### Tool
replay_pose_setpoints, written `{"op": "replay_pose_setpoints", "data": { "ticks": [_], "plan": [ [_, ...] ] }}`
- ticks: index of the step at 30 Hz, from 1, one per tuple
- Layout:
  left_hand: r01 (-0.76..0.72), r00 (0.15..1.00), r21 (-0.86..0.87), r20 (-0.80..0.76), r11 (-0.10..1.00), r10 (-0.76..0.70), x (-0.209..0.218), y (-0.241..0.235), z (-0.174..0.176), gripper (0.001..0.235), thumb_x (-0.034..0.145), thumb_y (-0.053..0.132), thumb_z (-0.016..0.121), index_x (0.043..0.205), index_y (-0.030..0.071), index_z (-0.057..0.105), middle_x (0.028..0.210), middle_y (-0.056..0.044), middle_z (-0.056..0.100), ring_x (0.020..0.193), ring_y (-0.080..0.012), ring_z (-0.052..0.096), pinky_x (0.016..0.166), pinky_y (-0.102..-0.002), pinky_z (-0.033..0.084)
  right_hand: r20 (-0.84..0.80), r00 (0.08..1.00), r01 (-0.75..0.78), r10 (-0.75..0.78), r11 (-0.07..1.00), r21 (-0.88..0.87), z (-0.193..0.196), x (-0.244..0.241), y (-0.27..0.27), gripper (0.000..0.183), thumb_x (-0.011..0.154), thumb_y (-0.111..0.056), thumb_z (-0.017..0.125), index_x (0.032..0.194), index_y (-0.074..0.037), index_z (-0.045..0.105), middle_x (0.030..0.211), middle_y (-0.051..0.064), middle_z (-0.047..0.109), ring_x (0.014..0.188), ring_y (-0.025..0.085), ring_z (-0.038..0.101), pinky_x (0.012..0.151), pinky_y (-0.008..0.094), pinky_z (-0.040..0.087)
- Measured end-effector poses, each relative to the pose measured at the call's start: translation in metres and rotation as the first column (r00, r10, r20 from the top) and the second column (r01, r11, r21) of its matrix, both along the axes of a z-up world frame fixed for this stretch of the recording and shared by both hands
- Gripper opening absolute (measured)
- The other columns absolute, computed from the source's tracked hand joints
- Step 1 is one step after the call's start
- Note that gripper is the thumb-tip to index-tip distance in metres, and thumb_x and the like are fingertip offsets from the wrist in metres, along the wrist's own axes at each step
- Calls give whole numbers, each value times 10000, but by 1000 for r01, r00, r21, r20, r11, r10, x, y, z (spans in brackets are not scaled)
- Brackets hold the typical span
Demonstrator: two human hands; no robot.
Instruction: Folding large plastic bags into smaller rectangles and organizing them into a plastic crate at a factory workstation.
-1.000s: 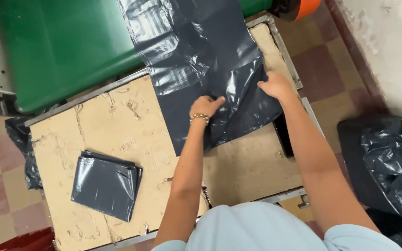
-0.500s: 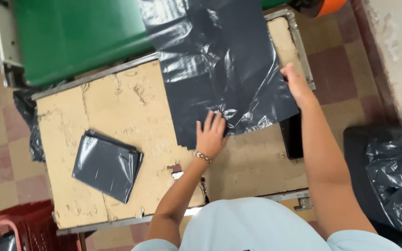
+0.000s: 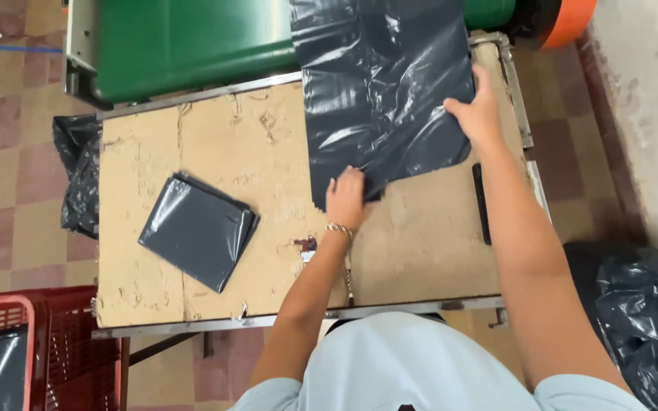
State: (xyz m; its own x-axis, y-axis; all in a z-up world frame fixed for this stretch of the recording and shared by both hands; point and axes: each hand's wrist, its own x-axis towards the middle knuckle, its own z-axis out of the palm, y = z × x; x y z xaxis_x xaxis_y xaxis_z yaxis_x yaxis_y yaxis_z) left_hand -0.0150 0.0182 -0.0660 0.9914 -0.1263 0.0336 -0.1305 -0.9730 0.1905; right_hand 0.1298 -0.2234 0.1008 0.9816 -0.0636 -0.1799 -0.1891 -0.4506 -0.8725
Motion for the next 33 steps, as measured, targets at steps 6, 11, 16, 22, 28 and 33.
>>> {"op": "replay_pose_setpoints", "data": {
  "ticks": [6,11,16,22,28,33],
  "plan": [
    [55,964,93,254,994,-77,-29,74,19,263,805,91,571,1065,108,536,784,-62,612,642,-277,632,495,-430,499,211,976,-71,50,993,90,15,-61,-6,466,871,-72,662,1311,-143,526,1418,49,517,1328,225,474,1089,369,383],
    [272,923,239,210,932,-323,-169,99,145,128,788,119,621,853,161,519,616,19,599,477,-199,599,387,-364,453,128,947,-315,294,927,204,-1,-191,-77,414,915,9,453,1307,-55,572,1434,70,528,1383,174,444,1137,292,306],
    [612,755,-57,-254,789,-605,-269,105,244,272,937,372,616,786,161,533,579,-25,622,510,-336,647,387,-485,488,37,985,-167,166,985,46,26,-347,-93,660,650,233,485,1227,-56,620,1268,149,621,1161,238,599,1006,336,461],
    [678,585,-220,-415,701,-697,-187,109,299,607,1019,506,397,679,67,644,610,-150,637,567,-376,618,492,-492,437,367,917,-54,155,961,-271,21,-352,-69,213,891,96,619,947,-68,742,1016,87,466,1014,233,509,964,321,414],
    [-453,801,-757,-578,471,-159,44,194,224,160,891,219,567,812,143,683,844,53,682,693,-57,599,622,-216,469,443,884,-156,152,987,-26,-29,-147,-57,223,946,113,617,882,-99,641,1103,65,646,1065,184,622,976,280,459],
    [-470,846,-831,-520,-298,117,105,193,70,712,939,661,358,1241,23,454,1193,-174,441,1091,-301,442,936,-399,368,200,976,75,-81,997,38,-61,-4,8,218,842,-73,689,1052,-20,706,1066,183,679,1083,349,634,901,433,470]
  ]
}}
